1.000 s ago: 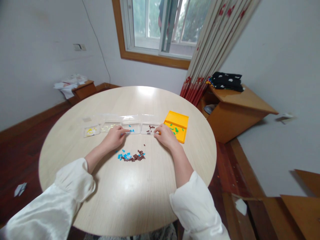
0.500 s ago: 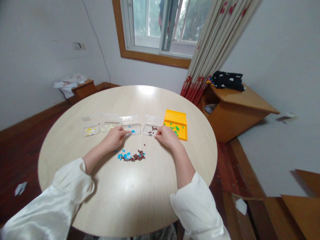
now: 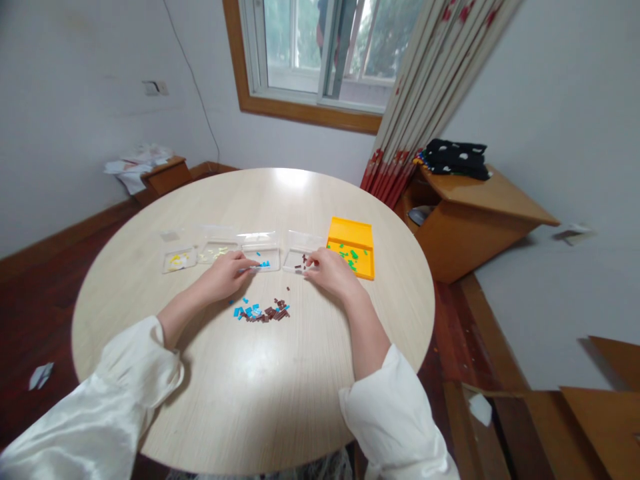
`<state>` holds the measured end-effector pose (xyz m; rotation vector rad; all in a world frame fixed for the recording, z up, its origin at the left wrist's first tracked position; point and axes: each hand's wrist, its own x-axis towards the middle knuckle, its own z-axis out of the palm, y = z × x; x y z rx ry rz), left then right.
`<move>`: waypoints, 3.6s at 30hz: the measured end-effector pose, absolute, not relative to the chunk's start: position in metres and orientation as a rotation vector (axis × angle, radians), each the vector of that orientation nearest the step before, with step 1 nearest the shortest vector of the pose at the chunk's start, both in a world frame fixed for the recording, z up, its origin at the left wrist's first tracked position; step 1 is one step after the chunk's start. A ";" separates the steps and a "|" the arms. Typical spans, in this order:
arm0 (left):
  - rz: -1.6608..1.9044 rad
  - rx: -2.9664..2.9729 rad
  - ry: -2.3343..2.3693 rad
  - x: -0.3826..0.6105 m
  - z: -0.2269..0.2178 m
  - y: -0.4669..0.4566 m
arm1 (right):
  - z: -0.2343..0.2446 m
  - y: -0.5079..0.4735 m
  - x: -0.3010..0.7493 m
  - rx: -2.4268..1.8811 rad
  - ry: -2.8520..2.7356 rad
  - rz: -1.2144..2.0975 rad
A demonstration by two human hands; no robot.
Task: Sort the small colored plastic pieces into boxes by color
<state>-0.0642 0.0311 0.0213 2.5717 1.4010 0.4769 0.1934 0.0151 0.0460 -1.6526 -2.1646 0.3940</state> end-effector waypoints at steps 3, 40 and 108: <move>0.621 2.535 1.432 -0.063 0.024 0.030 | 0.045 0.014 0.188 -1.480 -2.180 0.403; 1.159 2.031 1.335 -0.054 0.024 0.024 | 0.032 0.023 0.185 -1.408 -1.912 0.203; 0.879 1.119 0.832 -0.027 0.015 0.015 | 0.030 0.004 0.143 -1.043 -2.090 0.498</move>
